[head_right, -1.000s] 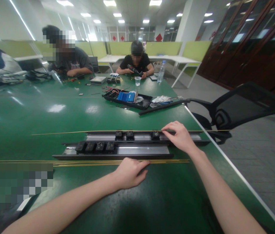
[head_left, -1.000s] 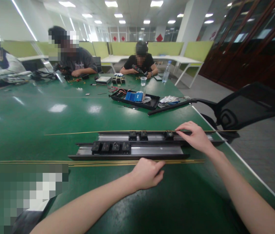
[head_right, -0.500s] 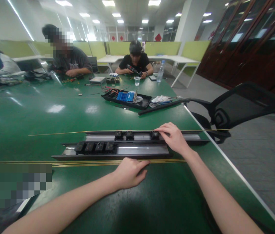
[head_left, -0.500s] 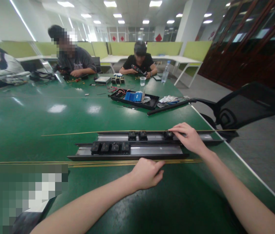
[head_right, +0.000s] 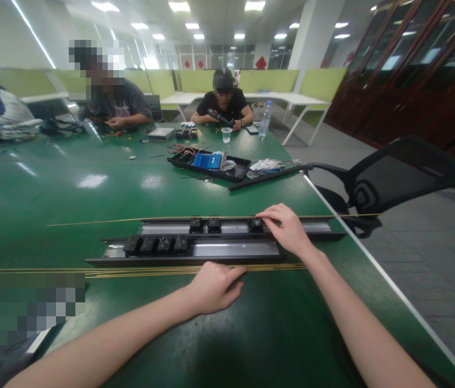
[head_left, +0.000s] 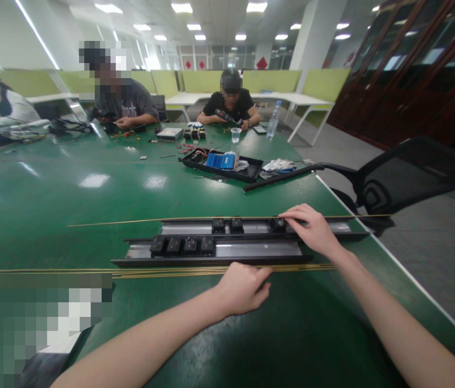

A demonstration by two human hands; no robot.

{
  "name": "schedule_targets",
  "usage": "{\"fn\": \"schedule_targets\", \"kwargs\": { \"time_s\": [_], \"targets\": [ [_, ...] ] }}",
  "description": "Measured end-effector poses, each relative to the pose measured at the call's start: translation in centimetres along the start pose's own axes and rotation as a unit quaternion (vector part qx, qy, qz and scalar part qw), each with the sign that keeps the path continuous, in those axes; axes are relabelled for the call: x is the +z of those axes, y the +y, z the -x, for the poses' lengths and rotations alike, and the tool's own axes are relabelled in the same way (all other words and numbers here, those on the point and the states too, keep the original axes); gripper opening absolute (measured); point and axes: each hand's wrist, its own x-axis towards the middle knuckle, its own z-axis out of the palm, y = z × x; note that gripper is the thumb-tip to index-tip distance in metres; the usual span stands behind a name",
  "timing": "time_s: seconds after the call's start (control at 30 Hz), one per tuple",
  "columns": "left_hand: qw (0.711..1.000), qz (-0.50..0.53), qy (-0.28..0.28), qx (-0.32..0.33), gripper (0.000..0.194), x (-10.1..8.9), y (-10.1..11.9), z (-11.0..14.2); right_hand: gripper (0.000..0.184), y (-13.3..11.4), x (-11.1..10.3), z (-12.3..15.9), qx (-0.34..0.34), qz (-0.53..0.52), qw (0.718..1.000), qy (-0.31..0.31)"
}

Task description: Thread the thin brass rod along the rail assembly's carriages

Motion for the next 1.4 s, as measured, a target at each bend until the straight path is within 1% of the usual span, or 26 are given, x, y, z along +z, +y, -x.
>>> {"fn": "schedule_targets", "kwargs": {
  "time_s": [0.5,0.93,1.2,1.4],
  "targets": [
    [1.000,-0.002,-0.002,0.002,0.035,0.3,-0.1,0.0,0.017,0.4,-0.2,0.1,-0.007,0.011,1.000,0.017],
    [1.000,0.006,0.001,0.003,0.035,0.2,-0.1,0.1,0.019,1.4,-1.0,0.3,0.003,0.008,1.000,0.019],
    [1.000,0.002,0.002,0.003,0.034,0.2,-0.1,0.1,0.017,1.8,-1.9,0.4,0.009,0.003,1.000,0.008],
    [1.000,0.005,-0.004,0.004,0.032,0.1,-0.1,0.0,0.021,2.0,-2.6,0.3,0.028,0.009,1.000,-0.006]
  ]
}}
